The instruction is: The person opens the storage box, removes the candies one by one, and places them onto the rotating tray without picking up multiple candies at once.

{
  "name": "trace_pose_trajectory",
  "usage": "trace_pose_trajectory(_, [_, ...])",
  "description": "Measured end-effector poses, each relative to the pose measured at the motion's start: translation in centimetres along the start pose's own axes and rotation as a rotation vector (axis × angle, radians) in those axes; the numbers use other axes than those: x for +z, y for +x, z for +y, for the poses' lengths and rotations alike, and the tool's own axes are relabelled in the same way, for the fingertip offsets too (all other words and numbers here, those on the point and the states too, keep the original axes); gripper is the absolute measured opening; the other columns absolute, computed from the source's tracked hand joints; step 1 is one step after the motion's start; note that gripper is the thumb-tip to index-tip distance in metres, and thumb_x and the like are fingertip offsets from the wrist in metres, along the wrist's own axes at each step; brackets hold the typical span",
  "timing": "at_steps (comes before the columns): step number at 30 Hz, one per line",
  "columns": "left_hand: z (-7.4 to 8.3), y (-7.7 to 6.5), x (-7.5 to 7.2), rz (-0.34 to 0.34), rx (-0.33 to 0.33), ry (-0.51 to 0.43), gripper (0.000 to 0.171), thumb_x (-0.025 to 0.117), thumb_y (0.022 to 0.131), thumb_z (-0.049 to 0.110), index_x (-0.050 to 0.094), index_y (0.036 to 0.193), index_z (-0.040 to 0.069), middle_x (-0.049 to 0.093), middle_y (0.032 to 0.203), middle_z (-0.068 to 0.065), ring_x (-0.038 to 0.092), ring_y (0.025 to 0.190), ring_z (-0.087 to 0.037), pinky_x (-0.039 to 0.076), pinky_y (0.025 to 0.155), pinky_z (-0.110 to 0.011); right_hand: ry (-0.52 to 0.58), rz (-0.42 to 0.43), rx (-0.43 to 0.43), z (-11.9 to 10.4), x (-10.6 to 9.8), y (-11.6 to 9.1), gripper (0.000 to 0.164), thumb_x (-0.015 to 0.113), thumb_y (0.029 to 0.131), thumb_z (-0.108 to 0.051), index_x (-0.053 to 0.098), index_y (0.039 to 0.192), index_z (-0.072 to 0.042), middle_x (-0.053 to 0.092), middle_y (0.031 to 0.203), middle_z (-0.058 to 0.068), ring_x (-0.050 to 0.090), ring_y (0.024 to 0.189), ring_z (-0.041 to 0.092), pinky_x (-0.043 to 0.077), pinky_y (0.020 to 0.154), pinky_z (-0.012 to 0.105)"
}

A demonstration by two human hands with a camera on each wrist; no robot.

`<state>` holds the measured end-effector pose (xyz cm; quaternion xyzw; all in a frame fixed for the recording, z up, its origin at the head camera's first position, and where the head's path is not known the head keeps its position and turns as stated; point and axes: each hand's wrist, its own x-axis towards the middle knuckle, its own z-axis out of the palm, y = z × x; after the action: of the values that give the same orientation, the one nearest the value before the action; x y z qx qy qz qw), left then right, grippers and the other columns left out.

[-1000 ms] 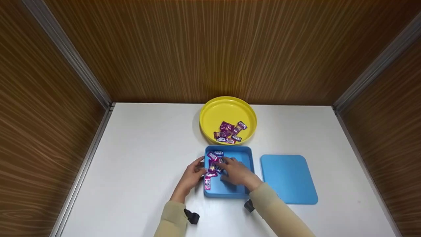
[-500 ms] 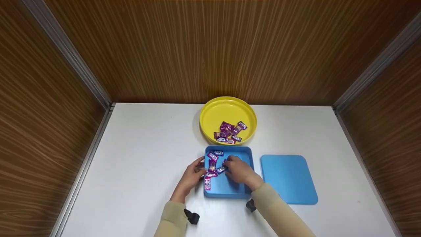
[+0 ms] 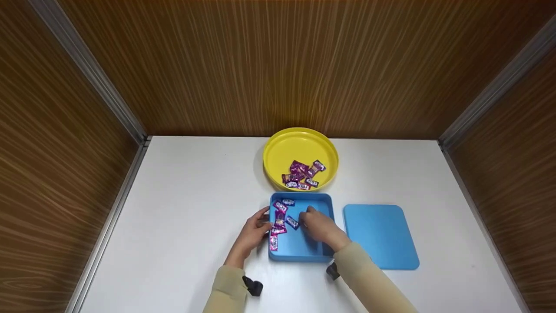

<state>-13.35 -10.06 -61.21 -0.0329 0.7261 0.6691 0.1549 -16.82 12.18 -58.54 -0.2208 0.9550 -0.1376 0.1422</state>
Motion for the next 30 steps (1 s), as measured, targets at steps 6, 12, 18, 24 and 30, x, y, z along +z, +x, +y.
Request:
trace_pose_trajectory(6, [0.1, 0.0, 0.0, -0.001, -0.001, -0.001, 0.055, 0.055, 0.099, 0.009, 0.037, 0.150, 0.006, 0.048, 0.138, -0.021, 0.054, 0.118, -0.031, 0.047, 0.097, -0.045, -0.003, -0.022, 0.019, 0.0, 0.0, 0.0, 0.017, 0.060, 0.096, -0.006, 0.071, 0.109, -0.007, 0.059, 0.091, 0.007, 0.058, 0.077, 0.020, 0.055, 0.075, 0.037])
trace_pose_trajectory(12, [0.0, 0.1, -0.1, 0.001, -0.008, 0.006, 0.054, 0.055, 0.099, 0.008, 0.038, 0.151, 0.008, 0.049, 0.138, -0.020, 0.054, 0.119, -0.030, 0.047, 0.098, -0.045, 0.030, -0.068, 0.043, 0.0, -0.1, -0.2, 0.020, 0.060, 0.096, -0.006, 0.071, 0.113, -0.010, 0.060, 0.094, 0.005, 0.057, 0.082, 0.020, 0.054, 0.082, 0.040])
trace_pose_trajectory(18, [-0.2, 0.2, -0.1, 0.003, -0.014, -0.001, 0.055, 0.055, 0.099, 0.008, 0.038, 0.151, 0.007, 0.049, 0.138, -0.020, 0.054, 0.118, -0.030, 0.047, 0.098, -0.045, 0.151, -0.065, 0.019, 0.3, -0.5, -0.3, 0.018, 0.058, 0.094, 0.000, 0.068, 0.107, -0.007, 0.063, 0.096, 0.007, 0.059, 0.088, 0.023, 0.051, 0.090, 0.045])
trace_pose_trajectory(24, [-0.4, 0.2, -0.1, -0.002, -0.005, -0.029, 0.056, 0.055, 0.099, 0.008, 0.035, 0.151, 0.005, 0.047, 0.139, -0.023, 0.053, 0.119, -0.034, 0.046, 0.098, -0.048, 0.278, -0.041, 0.004, 0.6, -1.3, -0.3, 0.015, 0.063, 0.092, -0.002, 0.066, 0.104, -0.010, 0.064, 0.093, 0.003, 0.059, 0.084, 0.019, 0.053, 0.084, 0.042])
trace_pose_trajectory(30, [-0.2, 0.0, -0.1, 0.001, 0.001, -0.007, 0.056, 0.056, 0.098, 0.008, 0.037, 0.151, 0.006, 0.048, 0.138, -0.021, 0.054, 0.117, -0.031, 0.047, 0.097, -0.045, 0.349, 0.001, -0.019, 1.0, -2.2, -0.3, 0.016, 0.068, 0.090, -0.004, 0.065, 0.105, -0.009, 0.065, 0.094, 0.003, 0.061, 0.084, 0.018, 0.055, 0.077, 0.039])
